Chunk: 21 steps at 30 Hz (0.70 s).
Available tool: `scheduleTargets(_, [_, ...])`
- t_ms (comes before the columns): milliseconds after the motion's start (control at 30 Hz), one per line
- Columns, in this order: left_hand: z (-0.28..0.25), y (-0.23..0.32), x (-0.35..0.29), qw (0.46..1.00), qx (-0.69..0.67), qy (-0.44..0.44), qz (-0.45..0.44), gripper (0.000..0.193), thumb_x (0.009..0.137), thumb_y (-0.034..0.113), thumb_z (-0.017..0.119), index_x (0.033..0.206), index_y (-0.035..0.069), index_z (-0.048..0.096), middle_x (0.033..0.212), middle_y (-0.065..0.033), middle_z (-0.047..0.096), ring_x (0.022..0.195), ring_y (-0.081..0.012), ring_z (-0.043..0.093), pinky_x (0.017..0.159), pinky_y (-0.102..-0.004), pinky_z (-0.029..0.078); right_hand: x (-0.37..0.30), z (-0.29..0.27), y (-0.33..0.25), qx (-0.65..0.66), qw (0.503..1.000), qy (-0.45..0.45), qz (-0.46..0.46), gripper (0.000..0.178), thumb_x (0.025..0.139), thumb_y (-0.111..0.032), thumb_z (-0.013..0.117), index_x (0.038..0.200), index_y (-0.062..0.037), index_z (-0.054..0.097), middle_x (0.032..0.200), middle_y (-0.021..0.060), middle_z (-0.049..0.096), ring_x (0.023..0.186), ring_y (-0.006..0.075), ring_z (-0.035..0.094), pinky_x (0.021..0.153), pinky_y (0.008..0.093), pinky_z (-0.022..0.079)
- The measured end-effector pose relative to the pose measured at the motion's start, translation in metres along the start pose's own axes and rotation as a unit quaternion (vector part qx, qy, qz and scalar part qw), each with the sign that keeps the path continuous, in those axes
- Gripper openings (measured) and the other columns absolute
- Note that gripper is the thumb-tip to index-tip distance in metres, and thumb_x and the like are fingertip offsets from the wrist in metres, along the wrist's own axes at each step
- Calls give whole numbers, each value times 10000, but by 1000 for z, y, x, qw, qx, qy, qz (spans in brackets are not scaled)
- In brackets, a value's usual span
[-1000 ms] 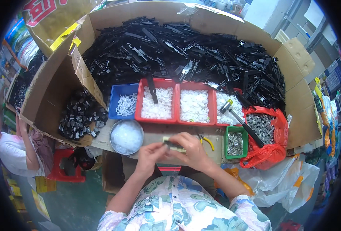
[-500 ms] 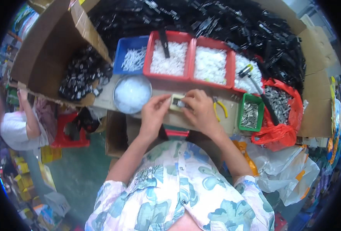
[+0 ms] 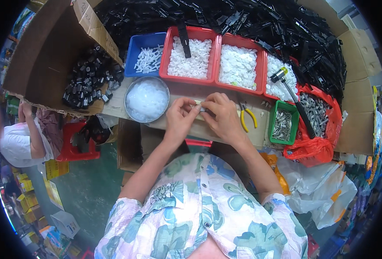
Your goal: The person assembles small lock mechanisms at a workbench. They pick up white plastic pieces and metal pins, place them into a wooden jig, and use pliers and a hammer to secure the components. The assembled units are then placed into a blue bin.
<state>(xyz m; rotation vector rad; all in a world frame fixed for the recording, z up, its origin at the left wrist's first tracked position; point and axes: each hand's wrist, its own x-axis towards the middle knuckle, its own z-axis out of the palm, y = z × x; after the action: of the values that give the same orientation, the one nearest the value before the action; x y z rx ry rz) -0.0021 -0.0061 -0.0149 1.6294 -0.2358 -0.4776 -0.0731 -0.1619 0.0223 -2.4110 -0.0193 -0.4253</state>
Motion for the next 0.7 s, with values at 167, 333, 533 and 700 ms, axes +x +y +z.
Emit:
scheduleTargets(167, [0, 3, 3, 999, 34, -9, 14, 204, 877, 115, 746, 1012, -4, 649, 892, -24, 589, 665, -56, 521, 577, -228, 444, 1, -3, 0, -4, 1000, -19, 1, 241, 753, -61, 747, 989, -23, 715, 1035, 92, 618, 1010, 276, 594, 809, 427, 433])
scheduleTargets(333, [3, 2, 2, 992, 99, -8, 80, 201, 925, 118, 719, 1053, 11, 607, 861, 7, 538, 604, -8, 456, 514, -178, 378, -4, -6, -2, -21, 1000, -5, -7, 232, 772, -82, 753, 993, -27, 708, 1039, 99, 623, 1012, 285, 599, 816, 424, 441])
scheduleTargets(533, [-7, 18, 3, 971, 190, -21, 144, 237, 917, 125, 721, 1097, 8, 623, 851, -9, 542, 614, -35, 465, 542, -215, 403, -40, -65, 8, -99, 987, 119, 32, 173, 828, -96, 744, 983, -33, 699, 1020, 133, 645, 952, 310, 642, 797, 429, 492])
scheduleTargets(700, [-18, 61, 33, 938, 242, -4, 248, 176, 880, 94, 700, 1028, 5, 665, 887, -117, 622, 751, -272, 610, 700, -392, 497, -97, -119, 47, -211, 946, 136, 204, 129, 852, -36, 697, 973, 3, 679, 959, 168, 610, 949, 361, 624, 776, 453, 495])
